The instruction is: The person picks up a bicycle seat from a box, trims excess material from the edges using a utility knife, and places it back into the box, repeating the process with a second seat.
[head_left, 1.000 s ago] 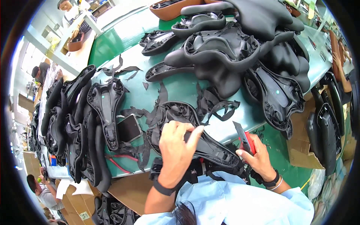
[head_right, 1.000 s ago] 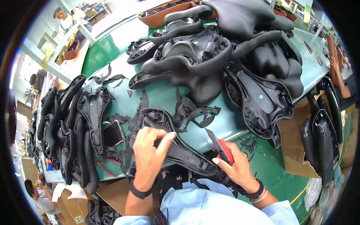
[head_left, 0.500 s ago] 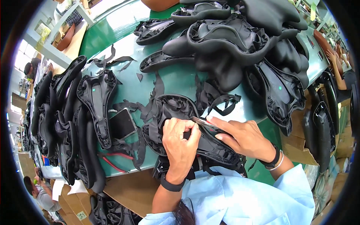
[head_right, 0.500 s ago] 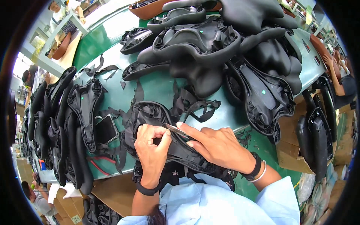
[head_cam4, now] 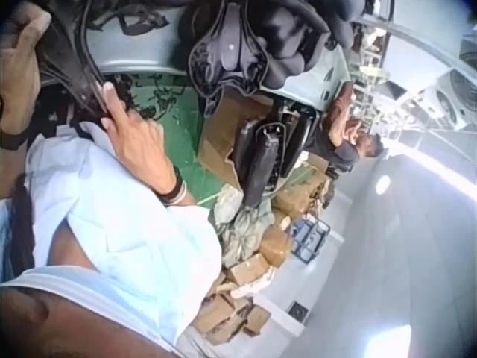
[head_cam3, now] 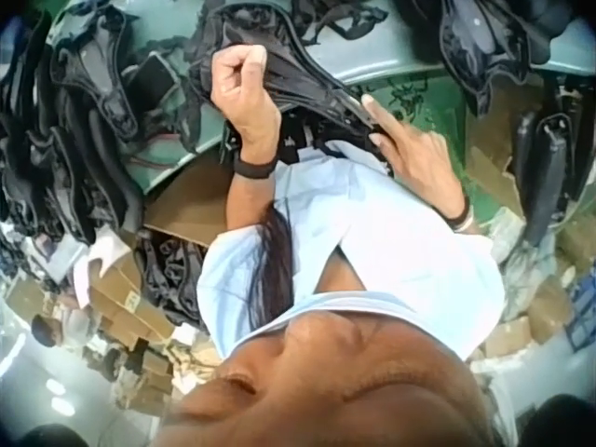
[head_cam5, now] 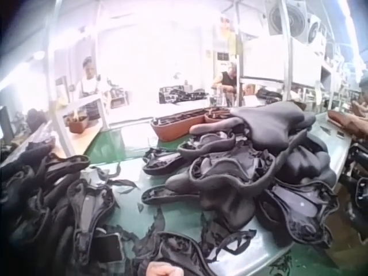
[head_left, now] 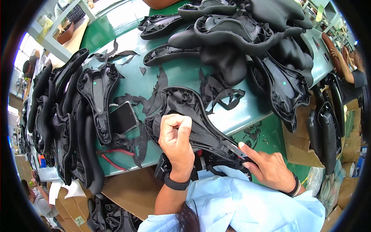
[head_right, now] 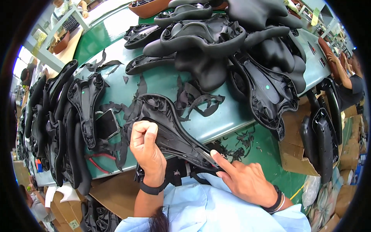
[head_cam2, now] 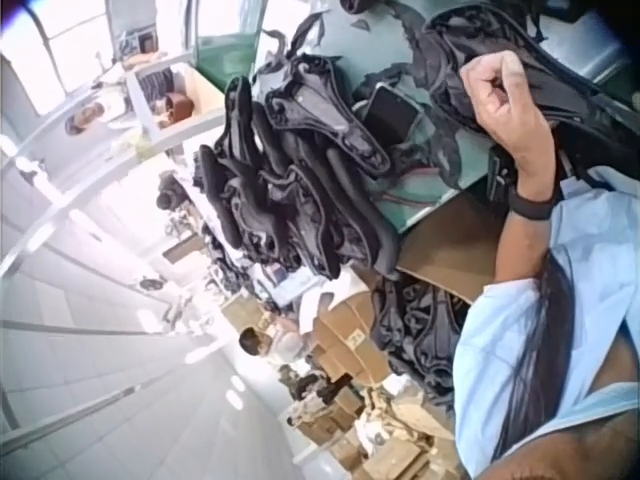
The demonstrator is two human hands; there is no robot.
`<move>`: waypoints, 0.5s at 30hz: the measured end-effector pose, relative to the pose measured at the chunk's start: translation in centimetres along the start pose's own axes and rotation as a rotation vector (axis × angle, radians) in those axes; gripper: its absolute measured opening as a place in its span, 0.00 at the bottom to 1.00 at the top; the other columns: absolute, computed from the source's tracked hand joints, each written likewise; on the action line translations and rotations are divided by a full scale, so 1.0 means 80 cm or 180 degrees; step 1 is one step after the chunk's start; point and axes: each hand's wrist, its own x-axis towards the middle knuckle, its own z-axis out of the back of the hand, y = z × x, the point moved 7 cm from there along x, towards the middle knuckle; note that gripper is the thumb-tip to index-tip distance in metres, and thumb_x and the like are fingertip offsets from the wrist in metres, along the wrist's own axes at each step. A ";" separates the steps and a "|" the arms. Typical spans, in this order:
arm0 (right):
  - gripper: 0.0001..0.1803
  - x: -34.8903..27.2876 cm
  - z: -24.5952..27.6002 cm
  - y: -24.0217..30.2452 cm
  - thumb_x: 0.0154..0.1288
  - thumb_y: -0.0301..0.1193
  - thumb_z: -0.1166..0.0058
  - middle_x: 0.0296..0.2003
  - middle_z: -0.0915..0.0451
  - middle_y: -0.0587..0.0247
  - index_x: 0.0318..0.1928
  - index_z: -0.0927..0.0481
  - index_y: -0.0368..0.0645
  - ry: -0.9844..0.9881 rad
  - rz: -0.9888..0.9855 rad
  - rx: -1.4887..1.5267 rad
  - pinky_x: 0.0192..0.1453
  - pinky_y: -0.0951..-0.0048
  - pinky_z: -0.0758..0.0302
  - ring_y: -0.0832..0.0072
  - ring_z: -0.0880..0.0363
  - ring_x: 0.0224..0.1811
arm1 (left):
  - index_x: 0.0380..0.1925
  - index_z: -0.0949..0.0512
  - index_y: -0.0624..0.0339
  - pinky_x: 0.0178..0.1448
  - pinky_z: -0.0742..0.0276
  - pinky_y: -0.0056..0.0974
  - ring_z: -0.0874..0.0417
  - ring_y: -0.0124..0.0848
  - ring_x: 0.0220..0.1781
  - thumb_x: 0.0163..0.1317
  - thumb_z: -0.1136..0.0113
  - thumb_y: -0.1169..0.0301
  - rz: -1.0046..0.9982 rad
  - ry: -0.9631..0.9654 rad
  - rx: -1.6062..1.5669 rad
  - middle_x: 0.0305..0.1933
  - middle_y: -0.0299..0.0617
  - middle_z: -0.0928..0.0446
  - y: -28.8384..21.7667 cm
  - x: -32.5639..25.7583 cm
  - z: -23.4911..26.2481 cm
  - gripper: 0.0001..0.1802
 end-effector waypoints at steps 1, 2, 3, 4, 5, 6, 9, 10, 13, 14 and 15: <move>0.33 -0.008 -0.006 0.003 0.62 0.33 0.42 0.21 0.25 0.57 0.68 0.35 0.51 -0.0010 -0.0009 -0.0002 0.22 0.58 0.36 0.56 0.27 0.19 | 0.32 0.26 0.64 0.44 0.35 0.28 0.31 0.24 0.36 0.58 0.42 0.80 -0.0008 -0.0104 -0.0619 0.34 0.36 0.29 0.002 0.002 0.004 0.03; 0.33 -0.015 -0.013 0.004 0.63 0.34 0.42 0.21 0.25 0.57 0.68 0.35 0.51 0.0011 -0.0089 -0.0063 0.22 0.57 0.37 0.56 0.27 0.19 | 0.34 0.28 0.65 0.45 0.36 0.29 0.32 0.24 0.37 0.61 0.43 0.78 -0.0017 -0.0210 -0.1235 0.35 0.36 0.30 0.001 0.005 0.005 0.04; 0.33 -0.019 -0.017 0.005 0.63 0.34 0.42 0.22 0.25 0.57 0.68 0.35 0.52 0.0032 -0.0164 -0.0123 0.22 0.57 0.38 0.56 0.28 0.18 | 0.36 0.30 0.65 0.47 0.37 0.31 0.33 0.26 0.37 0.63 0.43 0.74 0.0296 -0.0613 -0.1546 0.33 0.36 0.31 0.004 0.005 0.010 0.07; 0.33 -0.021 -0.021 0.005 0.63 0.33 0.42 0.28 0.21 0.54 0.68 0.35 0.49 0.0461 -0.0316 -0.0141 0.29 0.59 0.29 0.55 0.21 0.25 | 0.36 0.29 0.63 0.45 0.35 0.29 0.32 0.24 0.36 0.64 0.44 0.75 0.0297 -0.0485 -0.1435 0.33 0.35 0.30 0.005 0.003 0.005 0.05; 0.33 -0.020 -0.029 -0.005 0.63 0.33 0.42 0.28 0.21 0.54 0.68 0.35 0.49 0.0443 -0.0304 -0.0145 0.29 0.59 0.29 0.55 0.21 0.25 | 0.35 0.28 0.62 0.44 0.33 0.27 0.31 0.21 0.35 0.64 0.45 0.77 0.0293 -0.0362 -0.1318 0.34 0.34 0.29 0.005 0.000 0.004 0.03; 0.34 -0.015 -0.023 -0.011 0.62 0.32 0.41 0.33 0.19 0.52 0.68 0.36 0.47 -0.0323 0.0160 0.0324 0.33 0.59 0.25 0.54 0.19 0.30 | 0.36 0.27 0.62 0.38 0.31 0.29 0.30 0.22 0.32 0.59 0.42 0.78 0.0508 0.0296 -0.1321 0.33 0.34 0.27 0.000 -0.009 -0.003 0.06; 0.32 -0.004 -0.002 -0.037 0.57 0.31 0.34 0.49 0.20 0.49 0.61 0.31 0.38 -0.1157 -0.0346 0.1589 0.45 0.67 0.21 0.56 0.17 0.44 | 0.22 0.18 0.58 0.38 0.26 0.39 0.21 0.35 0.33 0.50 0.36 0.77 -0.0138 0.3362 -0.0256 0.31 0.39 0.21 -0.055 -0.083 -0.058 0.02; 0.31 0.006 -0.002 -0.037 0.56 0.31 0.33 0.48 0.20 0.50 0.59 0.29 0.37 -0.1091 -0.0279 0.1595 0.46 0.68 0.22 0.56 0.17 0.43 | 0.24 0.17 0.58 0.39 0.25 0.39 0.20 0.35 0.33 0.55 0.35 0.74 0.0395 0.3691 -0.0226 0.29 0.39 0.22 -0.048 -0.118 -0.060 0.02; 0.24 0.048 -0.029 -0.033 0.56 0.30 0.34 0.44 0.20 0.54 0.53 0.26 0.41 -0.0847 0.0171 0.1755 0.47 0.69 0.23 0.59 0.18 0.43 | 0.41 0.22 0.65 0.34 0.22 0.31 0.17 0.30 0.34 0.65 0.42 0.71 0.2037 0.0941 0.0194 0.33 0.43 0.19 0.005 -0.130 0.010 0.09; 0.22 0.055 -0.037 -0.018 0.57 0.29 0.35 0.44 0.20 0.54 0.52 0.25 0.41 -0.0783 0.0483 0.1860 0.47 0.68 0.23 0.58 0.18 0.44 | 0.50 0.29 0.67 0.31 0.21 0.30 0.16 0.29 0.33 0.69 0.46 0.70 0.1857 0.0027 0.0348 0.35 0.44 0.20 0.008 -0.114 0.043 0.14; 0.21 0.059 -0.045 -0.003 0.57 0.27 0.37 0.44 0.21 0.54 0.52 0.25 0.42 -0.0725 0.0795 0.1962 0.47 0.68 0.23 0.58 0.19 0.45 | 0.53 0.33 0.68 0.31 0.22 0.30 0.17 0.29 0.31 0.69 0.45 0.69 0.1626 -0.0591 0.0348 0.36 0.44 0.21 0.004 -0.105 0.062 0.18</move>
